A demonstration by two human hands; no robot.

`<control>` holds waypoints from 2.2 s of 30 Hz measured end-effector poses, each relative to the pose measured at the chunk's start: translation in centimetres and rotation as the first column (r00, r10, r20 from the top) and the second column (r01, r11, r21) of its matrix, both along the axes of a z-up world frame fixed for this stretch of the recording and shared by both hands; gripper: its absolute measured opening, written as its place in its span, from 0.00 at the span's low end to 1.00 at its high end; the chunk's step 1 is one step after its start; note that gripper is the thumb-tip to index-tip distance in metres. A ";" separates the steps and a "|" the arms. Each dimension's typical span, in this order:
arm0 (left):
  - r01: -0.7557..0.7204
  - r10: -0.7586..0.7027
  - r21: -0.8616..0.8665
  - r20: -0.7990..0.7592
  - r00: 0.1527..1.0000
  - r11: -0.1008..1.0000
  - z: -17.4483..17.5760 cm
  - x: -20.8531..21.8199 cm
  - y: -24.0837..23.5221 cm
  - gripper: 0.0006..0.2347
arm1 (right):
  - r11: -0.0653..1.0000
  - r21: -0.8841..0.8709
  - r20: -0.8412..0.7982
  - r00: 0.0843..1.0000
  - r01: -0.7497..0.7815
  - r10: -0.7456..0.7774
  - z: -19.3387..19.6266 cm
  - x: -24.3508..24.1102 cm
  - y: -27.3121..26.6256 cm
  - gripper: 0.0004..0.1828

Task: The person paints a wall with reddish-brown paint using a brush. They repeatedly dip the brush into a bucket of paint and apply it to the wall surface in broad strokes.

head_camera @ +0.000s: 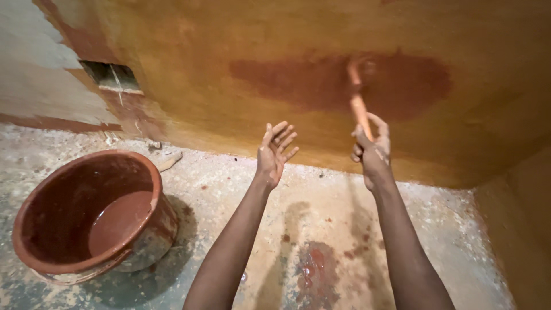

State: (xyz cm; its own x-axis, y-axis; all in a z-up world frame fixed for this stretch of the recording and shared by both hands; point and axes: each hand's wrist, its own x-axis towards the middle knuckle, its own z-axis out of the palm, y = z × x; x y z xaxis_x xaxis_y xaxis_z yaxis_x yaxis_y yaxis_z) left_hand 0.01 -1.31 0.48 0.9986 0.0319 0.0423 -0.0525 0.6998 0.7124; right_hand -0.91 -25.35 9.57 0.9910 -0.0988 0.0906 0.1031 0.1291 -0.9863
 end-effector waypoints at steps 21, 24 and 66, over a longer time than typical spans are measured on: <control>-0.015 0.022 0.175 -0.041 0.999 0.985 -0.3 -0.6 -1.4 0.30 | 0.962 0.172 0.043 0.974 0.212 -0.223 -1.0 -0.1 -1.7 0.18; 0.022 -0.008 0.227 -0.065 0.998 0.974 -0.9 -0.9 -3.3 0.28 | 0.994 -0.061 -0.052 0.995 -0.091 0.088 -2.1 -0.9 3.5 0.27; -0.130 0.238 0.608 -0.100 0.966 0.783 6.3 -0.6 -2.8 0.28 | 0.976 -0.157 -0.043 0.988 -0.151 0.146 -4.6 -0.2 1.1 0.30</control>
